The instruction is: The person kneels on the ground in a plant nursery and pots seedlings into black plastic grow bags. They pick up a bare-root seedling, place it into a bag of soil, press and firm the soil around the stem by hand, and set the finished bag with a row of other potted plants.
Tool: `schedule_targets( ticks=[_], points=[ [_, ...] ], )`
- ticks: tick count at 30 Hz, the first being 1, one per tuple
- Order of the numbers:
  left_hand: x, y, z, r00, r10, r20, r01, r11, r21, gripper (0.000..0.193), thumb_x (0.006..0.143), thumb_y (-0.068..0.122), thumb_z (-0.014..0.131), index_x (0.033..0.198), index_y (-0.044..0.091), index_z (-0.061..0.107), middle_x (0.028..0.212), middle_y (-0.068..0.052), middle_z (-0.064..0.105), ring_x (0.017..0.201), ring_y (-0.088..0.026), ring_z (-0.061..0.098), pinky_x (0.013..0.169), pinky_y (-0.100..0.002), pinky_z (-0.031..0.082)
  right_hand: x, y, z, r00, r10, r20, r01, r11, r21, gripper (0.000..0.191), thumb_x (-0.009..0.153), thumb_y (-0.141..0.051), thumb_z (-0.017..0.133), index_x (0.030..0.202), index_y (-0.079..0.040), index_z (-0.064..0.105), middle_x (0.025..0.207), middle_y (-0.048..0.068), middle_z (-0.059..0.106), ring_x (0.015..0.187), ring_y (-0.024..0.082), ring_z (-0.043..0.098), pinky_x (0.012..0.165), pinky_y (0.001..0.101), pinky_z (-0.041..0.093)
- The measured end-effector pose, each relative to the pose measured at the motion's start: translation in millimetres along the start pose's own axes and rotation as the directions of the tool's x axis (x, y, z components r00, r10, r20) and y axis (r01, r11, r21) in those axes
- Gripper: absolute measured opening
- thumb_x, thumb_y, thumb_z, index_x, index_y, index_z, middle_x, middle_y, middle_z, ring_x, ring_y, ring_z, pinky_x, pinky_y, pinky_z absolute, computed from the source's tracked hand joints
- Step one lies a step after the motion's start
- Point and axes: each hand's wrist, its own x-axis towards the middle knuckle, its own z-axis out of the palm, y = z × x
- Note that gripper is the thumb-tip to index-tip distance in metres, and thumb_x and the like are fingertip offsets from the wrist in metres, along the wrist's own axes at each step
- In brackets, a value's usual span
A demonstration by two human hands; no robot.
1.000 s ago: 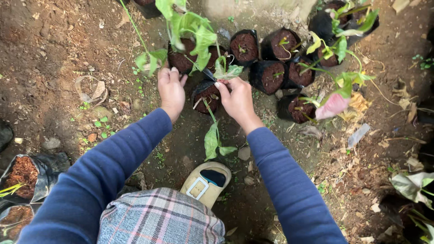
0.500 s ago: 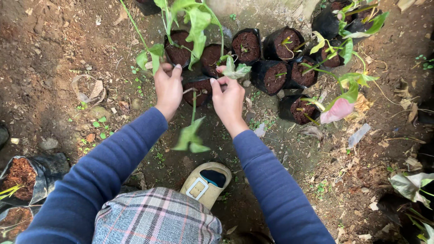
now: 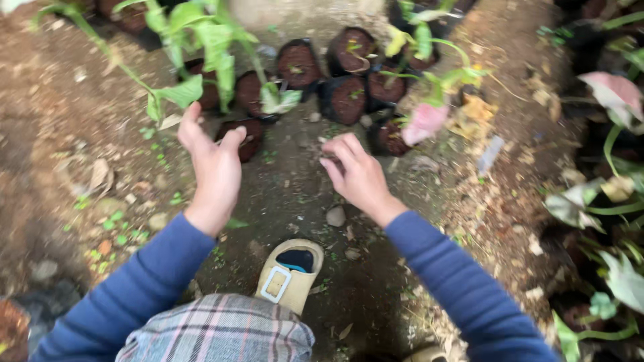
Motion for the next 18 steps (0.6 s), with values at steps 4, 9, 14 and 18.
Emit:
schedule_targets(
  ticks=[4,9,14,18],
  points=[
    [-46,81,38,0.905,0.403,0.134,-0.352,0.889,-0.293,0.055,0.096,0.004,0.068,0.144,0.002,0.039,0.147,-0.017,0.032,0.146,-0.028,0.034,0.127,-0.040,0.025,-61,14,-101,0.955,-0.088,0.282,0.163,0.953,-0.257,0.015,0.091,-0.019,0.070,0.101,-0.012,0.062,0.108,0.008,0.061,0.084,0.030,0.068,0.066,0.0408,0.058],
    [-77,175,112,0.448,0.803,0.393,-0.625,0.595,-0.505,0.039,0.095,0.001,0.069,0.131,0.008,0.054,0.138,-0.012,0.043,0.140,-0.031,0.039,0.124,-0.041,0.032,-175,10,-201,0.882,0.172,0.439,0.062,0.881,-0.470,0.020,0.086,-0.026,0.071,0.094,-0.012,0.059,0.087,0.007,0.059,0.078,0.028,0.068,0.060,0.0428,0.056],
    [-152,236,202,-0.108,0.839,0.533,-0.494,0.420,-0.761,0.037,0.095,-0.001,0.063,0.130,0.005,0.054,0.135,-0.012,0.048,0.137,-0.035,0.046,0.118,-0.045,0.043,-326,-1,-210,0.552,0.813,0.183,-0.644,0.556,-0.525,0.017,0.101,-0.036,0.063,0.106,-0.021,0.068,0.090,0.007,0.073,0.084,0.032,0.071,0.070,0.0466,0.056],
    [-227,252,260,-0.469,0.692,0.548,-0.516,0.288,-0.807,0.035,0.090,0.004,0.065,0.124,-0.001,0.056,0.124,-0.017,0.052,0.125,-0.035,0.051,0.107,-0.049,0.047,-420,19,-200,0.168,0.978,0.120,-0.871,0.204,-0.447,0.035,0.098,-0.034,0.060,0.127,-0.015,0.060,0.094,0.017,0.076,0.088,0.035,0.072,0.077,0.0477,0.056]
  ],
)
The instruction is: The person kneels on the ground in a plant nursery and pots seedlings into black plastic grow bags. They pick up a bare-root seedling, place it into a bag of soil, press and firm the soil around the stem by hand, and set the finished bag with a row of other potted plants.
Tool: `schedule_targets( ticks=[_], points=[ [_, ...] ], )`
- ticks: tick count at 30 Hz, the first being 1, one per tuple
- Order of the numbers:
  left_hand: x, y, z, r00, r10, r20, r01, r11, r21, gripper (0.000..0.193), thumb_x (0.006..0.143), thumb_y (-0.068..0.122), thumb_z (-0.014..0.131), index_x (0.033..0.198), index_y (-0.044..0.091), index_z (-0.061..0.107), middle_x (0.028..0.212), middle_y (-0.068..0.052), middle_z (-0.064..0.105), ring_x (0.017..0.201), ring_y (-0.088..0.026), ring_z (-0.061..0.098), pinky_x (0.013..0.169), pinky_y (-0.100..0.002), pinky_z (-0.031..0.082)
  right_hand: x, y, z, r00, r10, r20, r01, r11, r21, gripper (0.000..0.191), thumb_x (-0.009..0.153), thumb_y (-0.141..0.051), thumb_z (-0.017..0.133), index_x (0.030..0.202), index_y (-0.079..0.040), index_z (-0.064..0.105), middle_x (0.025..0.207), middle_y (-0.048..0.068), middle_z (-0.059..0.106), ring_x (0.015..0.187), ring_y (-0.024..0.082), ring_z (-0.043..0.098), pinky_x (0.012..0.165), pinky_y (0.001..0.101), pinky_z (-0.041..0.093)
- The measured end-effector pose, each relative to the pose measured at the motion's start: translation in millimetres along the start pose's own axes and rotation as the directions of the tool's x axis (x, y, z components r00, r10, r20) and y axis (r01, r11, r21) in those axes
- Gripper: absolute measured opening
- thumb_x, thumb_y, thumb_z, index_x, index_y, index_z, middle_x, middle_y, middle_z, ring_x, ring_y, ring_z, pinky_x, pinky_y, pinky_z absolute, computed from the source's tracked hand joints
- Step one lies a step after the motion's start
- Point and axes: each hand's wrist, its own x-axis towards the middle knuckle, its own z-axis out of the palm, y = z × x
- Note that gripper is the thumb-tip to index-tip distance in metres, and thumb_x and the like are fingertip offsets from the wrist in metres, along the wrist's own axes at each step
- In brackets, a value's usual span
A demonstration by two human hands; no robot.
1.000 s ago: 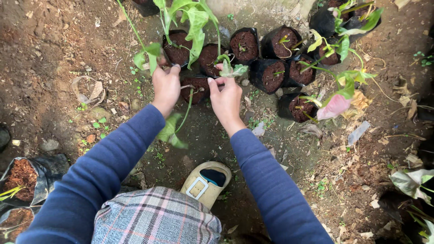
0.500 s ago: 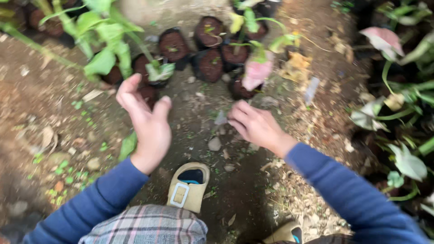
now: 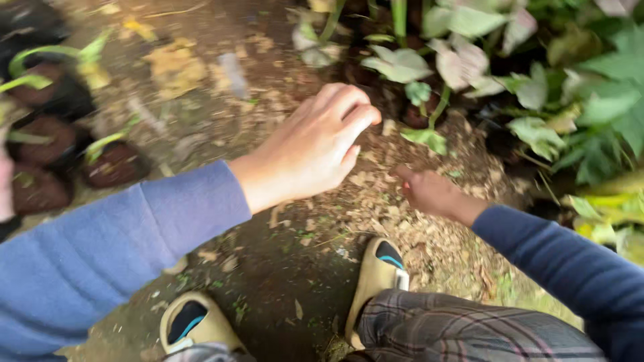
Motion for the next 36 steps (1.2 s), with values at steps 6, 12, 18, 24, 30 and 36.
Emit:
schedule_targets(
  ticks=[6,12,18,24,30,36],
  points=[
    [52,-21,85,0.813,-0.280,0.511,0.276,0.957,0.086,0.036,0.094,0.017,0.062,0.125,-0.001,0.057,0.122,-0.017,0.057,0.117,-0.034,0.055,0.101,-0.051,0.046,32,89,-14,0.910,0.394,0.131,-0.413,0.824,0.387,0.042,0.111,-0.037,0.038,0.114,-0.009,0.069,0.091,0.014,0.076,0.080,0.017,0.075,0.078,0.0374,0.060],
    [42,-45,146,0.746,-0.452,0.489,0.537,0.843,-0.039,0.041,0.094,0.024,0.067,0.127,0.002,0.060,0.130,-0.019,0.059,0.126,-0.035,0.056,0.106,-0.046,0.044,58,91,-35,0.882,0.458,-0.109,-0.184,0.549,0.816,0.048,0.103,-0.048,0.058,0.104,-0.002,0.068,0.082,0.010,0.069,0.070,0.015,0.066,0.074,0.0359,0.054],
    [6,-58,164,0.604,-0.636,0.479,0.755,0.650,-0.089,0.040,0.093,0.026,0.065,0.126,0.003,0.063,0.127,-0.014,0.068,0.118,-0.029,0.065,0.101,-0.041,0.050,84,93,-24,0.833,0.321,-0.450,0.147,0.657,0.739,0.033,0.098,-0.029,0.073,0.085,0.001,0.068,0.084,0.007,0.066,0.067,0.016,0.061,0.066,0.0334,0.050],
    [-10,-75,163,0.544,-0.720,0.431,0.814,0.578,-0.061,0.037,0.095,0.024,0.065,0.125,0.003,0.064,0.124,-0.014,0.070,0.117,-0.027,0.066,0.101,-0.039,0.051,95,85,-8,0.942,0.209,-0.264,0.237,0.145,0.961,0.013,0.096,-0.009,0.067,0.087,-0.001,0.066,0.082,0.005,0.069,0.073,0.014,0.068,0.067,0.0274,0.056],
    [-17,-86,174,0.595,-0.724,0.348,0.802,0.560,-0.206,0.048,0.088,0.005,0.059,0.135,0.000,0.054,0.129,-0.018,0.064,0.116,-0.028,0.065,0.099,-0.038,0.051,83,52,12,0.999,0.026,0.043,-0.043,0.028,0.999,0.011,0.095,-0.008,0.058,0.104,-0.006,0.066,0.102,0.012,0.072,0.088,0.025,0.077,0.082,0.0320,0.061],
    [-40,-88,183,0.566,-0.748,0.346,0.823,0.539,-0.179,0.054,0.083,0.006,0.060,0.136,-0.001,0.054,0.126,-0.020,0.066,0.118,-0.033,0.064,0.103,-0.040,0.048,76,6,47,0.987,-0.136,0.086,-0.100,-0.106,0.989,0.009,0.100,-0.009,0.060,0.095,-0.002,0.061,0.100,0.015,0.070,0.093,0.026,0.076,0.085,0.0318,0.061]
  ],
)
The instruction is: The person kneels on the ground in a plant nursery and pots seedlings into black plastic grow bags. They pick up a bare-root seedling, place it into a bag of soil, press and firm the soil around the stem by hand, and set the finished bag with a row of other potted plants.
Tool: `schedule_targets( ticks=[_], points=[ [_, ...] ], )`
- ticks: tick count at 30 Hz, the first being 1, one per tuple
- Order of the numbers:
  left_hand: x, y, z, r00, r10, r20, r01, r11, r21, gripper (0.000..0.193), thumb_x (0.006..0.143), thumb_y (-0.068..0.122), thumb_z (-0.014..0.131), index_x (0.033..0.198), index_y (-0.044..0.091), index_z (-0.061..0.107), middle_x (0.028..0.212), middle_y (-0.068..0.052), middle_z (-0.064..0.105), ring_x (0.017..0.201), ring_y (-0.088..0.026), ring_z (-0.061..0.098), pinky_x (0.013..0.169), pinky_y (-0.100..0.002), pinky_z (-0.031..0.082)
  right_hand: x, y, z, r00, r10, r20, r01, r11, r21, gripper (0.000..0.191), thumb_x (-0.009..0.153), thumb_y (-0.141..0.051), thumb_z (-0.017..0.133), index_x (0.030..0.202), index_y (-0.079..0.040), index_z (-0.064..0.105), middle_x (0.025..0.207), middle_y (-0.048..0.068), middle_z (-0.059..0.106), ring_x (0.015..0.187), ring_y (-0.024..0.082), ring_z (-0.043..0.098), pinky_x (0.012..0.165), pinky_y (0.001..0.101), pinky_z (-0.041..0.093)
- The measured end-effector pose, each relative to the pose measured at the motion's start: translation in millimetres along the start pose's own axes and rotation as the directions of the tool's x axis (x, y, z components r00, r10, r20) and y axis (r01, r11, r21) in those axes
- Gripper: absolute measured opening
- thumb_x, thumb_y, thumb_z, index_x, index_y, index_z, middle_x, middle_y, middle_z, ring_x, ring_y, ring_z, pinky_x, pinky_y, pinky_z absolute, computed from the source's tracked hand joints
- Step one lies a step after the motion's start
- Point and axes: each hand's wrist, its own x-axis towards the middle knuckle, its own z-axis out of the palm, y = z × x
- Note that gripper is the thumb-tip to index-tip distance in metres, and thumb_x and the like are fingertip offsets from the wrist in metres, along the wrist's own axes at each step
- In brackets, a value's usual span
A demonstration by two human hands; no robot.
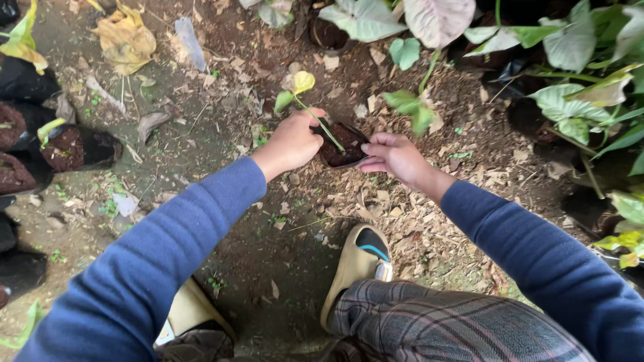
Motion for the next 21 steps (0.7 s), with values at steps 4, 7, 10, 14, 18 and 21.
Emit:
schedule_targets(
  ticks=[4,7,10,14,18,21],
  points=[
    [-11,-12,6,0.992,-0.113,0.063,0.107,0.990,0.094,0.052,0.086,0.013,0.063,0.136,0.000,0.056,0.129,-0.024,0.063,0.121,-0.038,0.062,0.106,-0.043,0.047,4,21,26,1.000,0.001,-0.026,0.000,0.999,0.038,0.013,0.100,-0.012,0.060,0.089,-0.003,0.059,0.100,0.013,0.070,0.094,0.024,0.077,0.084,0.0294,0.061],
    [-18,-16,10,0.985,-0.136,0.104,0.127,0.987,0.096,0.061,0.088,0.017,0.064,0.144,-0.001,0.048,0.134,-0.026,0.057,0.122,-0.039,0.060,0.107,-0.043,0.045,2,24,31,0.997,0.002,-0.071,-0.007,0.998,-0.069,0.015,0.100,-0.013,0.061,0.089,-0.003,0.060,0.099,0.014,0.073,0.092,0.022,0.078,0.082,0.0262,0.063],
    [-22,-17,13,0.991,-0.086,0.098,0.079,0.994,0.079,0.060,0.090,0.018,0.066,0.145,0.000,0.049,0.136,-0.025,0.057,0.127,-0.039,0.057,0.110,-0.043,0.043,1,21,30,0.994,-0.006,-0.107,-0.008,0.991,-0.134,0.016,0.099,-0.015,0.064,0.090,-0.002,0.062,0.098,0.014,0.075,0.089,0.020,0.078,0.079,0.0234,0.065],
    [-26,-19,14,0.997,0.020,0.068,-0.026,0.995,0.095,0.065,0.088,0.019,0.073,0.144,-0.001,0.048,0.141,-0.025,0.052,0.130,-0.040,0.054,0.111,-0.043,0.042,-2,22,27,0.987,-0.066,-0.143,0.027,0.965,-0.260,0.015,0.096,-0.014,0.070,0.094,-0.001,0.063,0.097,0.016,0.073,0.085,0.019,0.076,0.073,0.0239,0.064],
    [-27,-17,16,0.996,0.071,0.061,-0.076,0.993,0.090,0.066,0.089,0.016,0.072,0.147,-0.001,0.046,0.143,-0.026,0.049,0.131,-0.041,0.052,0.111,-0.043,0.040,-5,26,27,0.976,-0.159,-0.149,0.111,0.951,-0.290,0.022,0.093,-0.008,0.071,0.103,0.003,0.055,0.102,0.016,0.068,0.083,0.019,0.076,0.071,0.0260,0.065],
    [-28,-10,18,0.989,0.148,0.008,-0.149,0.989,0.022,0.061,0.092,0.013,0.069,0.147,-0.003,0.047,0.144,-0.027,0.049,0.130,-0.041,0.054,0.111,-0.043,0.041,-3,24,32,0.971,-0.154,-0.181,0.109,0.965,-0.237,0.027,0.092,-0.006,0.068,0.110,0.003,0.051,0.104,0.016,0.068,0.081,0.020,0.077,0.070,0.0270,0.067]
  ],
)
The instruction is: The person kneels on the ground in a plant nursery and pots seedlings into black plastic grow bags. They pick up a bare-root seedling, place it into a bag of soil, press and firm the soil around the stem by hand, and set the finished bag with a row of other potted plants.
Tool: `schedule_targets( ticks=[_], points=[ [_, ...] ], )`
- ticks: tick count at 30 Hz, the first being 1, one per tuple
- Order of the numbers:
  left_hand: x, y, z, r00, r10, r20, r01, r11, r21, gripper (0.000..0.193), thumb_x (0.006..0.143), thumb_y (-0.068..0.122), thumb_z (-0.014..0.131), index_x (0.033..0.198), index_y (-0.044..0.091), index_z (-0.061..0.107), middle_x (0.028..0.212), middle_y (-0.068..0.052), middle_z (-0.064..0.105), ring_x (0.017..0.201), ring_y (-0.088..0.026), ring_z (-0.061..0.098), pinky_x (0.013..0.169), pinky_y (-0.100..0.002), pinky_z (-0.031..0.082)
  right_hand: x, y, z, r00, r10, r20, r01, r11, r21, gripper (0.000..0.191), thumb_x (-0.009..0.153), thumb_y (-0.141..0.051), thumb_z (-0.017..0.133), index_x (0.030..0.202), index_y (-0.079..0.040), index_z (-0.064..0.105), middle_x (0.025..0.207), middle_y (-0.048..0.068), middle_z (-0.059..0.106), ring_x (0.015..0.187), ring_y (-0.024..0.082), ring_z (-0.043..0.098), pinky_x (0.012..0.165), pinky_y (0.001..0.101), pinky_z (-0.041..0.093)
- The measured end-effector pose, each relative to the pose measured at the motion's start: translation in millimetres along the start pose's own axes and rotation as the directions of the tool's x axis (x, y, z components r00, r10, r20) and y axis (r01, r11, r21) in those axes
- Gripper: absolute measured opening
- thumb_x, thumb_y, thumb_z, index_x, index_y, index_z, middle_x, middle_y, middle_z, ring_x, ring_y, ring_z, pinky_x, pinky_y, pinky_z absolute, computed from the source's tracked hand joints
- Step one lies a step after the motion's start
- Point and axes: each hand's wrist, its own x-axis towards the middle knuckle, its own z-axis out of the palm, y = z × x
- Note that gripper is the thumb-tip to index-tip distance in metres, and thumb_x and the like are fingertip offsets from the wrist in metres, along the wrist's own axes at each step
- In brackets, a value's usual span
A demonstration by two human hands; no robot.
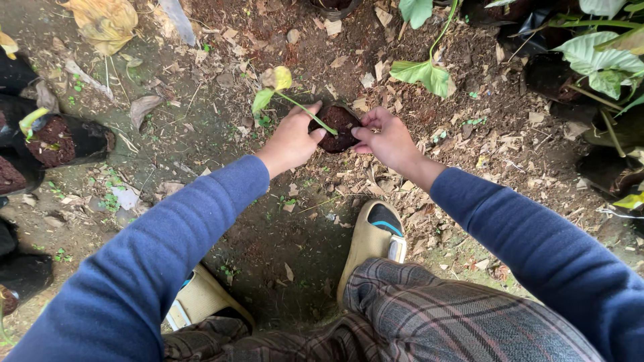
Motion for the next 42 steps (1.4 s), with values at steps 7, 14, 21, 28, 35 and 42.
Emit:
schedule_targets(
  ticks=[7,14,21,28,35,42],
  points=[
    [0,-10,-8,0.936,-0.340,0.089,0.350,0.924,-0.157,0.045,0.095,0.020,0.062,0.139,0.009,0.060,0.133,-0.018,0.058,0.109,-0.039,0.068,0.096,-0.046,0.053,-4,-18,14,0.996,0.084,-0.002,-0.084,0.991,-0.106,0.032,0.094,-0.017,0.068,0.114,0.002,0.052,0.101,0.017,0.070,0.074,0.020,0.077,0.062,0.0273,0.064],
    [2,-37,5,0.991,-0.135,-0.013,0.135,0.990,0.039,0.044,0.094,0.023,0.068,0.134,0.004,0.062,0.129,-0.020,0.059,0.121,-0.038,0.058,0.105,-0.046,0.044,-1,-18,28,0.995,0.044,-0.084,-0.073,0.919,-0.388,0.048,0.088,-0.033,0.078,0.108,0.000,0.050,0.081,0.012,0.071,0.066,0.016,0.075,0.055,0.0275,0.060],
    [4,-38,9,0.990,-0.141,-0.021,0.141,0.989,0.032,0.042,0.095,0.022,0.068,0.131,0.002,0.063,0.125,-0.020,0.059,0.117,-0.037,0.059,0.103,-0.046,0.045,-3,-20,28,0.996,0.007,-0.085,-0.040,0.921,-0.388,0.053,0.087,-0.040,0.076,0.109,-0.001,0.048,0.080,0.009,0.069,0.063,0.016,0.073,0.054,0.0307,0.059],
    [5,-35,8,0.988,-0.152,-0.017,0.152,0.988,0.018,0.040,0.095,0.021,0.067,0.130,0.003,0.064,0.122,-0.020,0.059,0.116,-0.037,0.060,0.102,-0.046,0.046,-13,-34,32,0.995,-0.005,-0.102,-0.050,0.847,-0.529,0.073,0.076,-0.056,0.082,0.111,-0.002,0.049,0.083,0.011,0.067,0.061,0.018,0.069,0.056,0.0341,0.056],
    [2,-33,8,0.986,-0.166,-0.017,0.167,0.985,0.032,0.039,0.094,0.021,0.067,0.128,0.001,0.064,0.121,-0.019,0.060,0.115,-0.037,0.060,0.102,-0.047,0.046,-9,-32,35,0.989,-0.072,-0.127,-0.027,0.765,-0.643,0.071,0.076,-0.058,0.086,0.107,-0.002,0.054,0.089,0.015,0.069,0.081,0.025,0.071,0.074,0.0404,0.056],
    [4,-34,8,0.986,-0.164,-0.008,0.164,0.986,0.004,0.041,0.094,0.020,0.066,0.129,0.000,0.063,0.123,-0.019,0.058,0.114,-0.037,0.060,0.101,-0.046,0.047,-4,-25,38,0.986,-0.096,-0.140,-0.016,0.767,-0.642,0.072,0.075,-0.055,0.086,0.109,-0.001,0.052,0.093,0.017,0.070,0.086,0.028,0.072,0.079,0.0418,0.056]
  ],
)
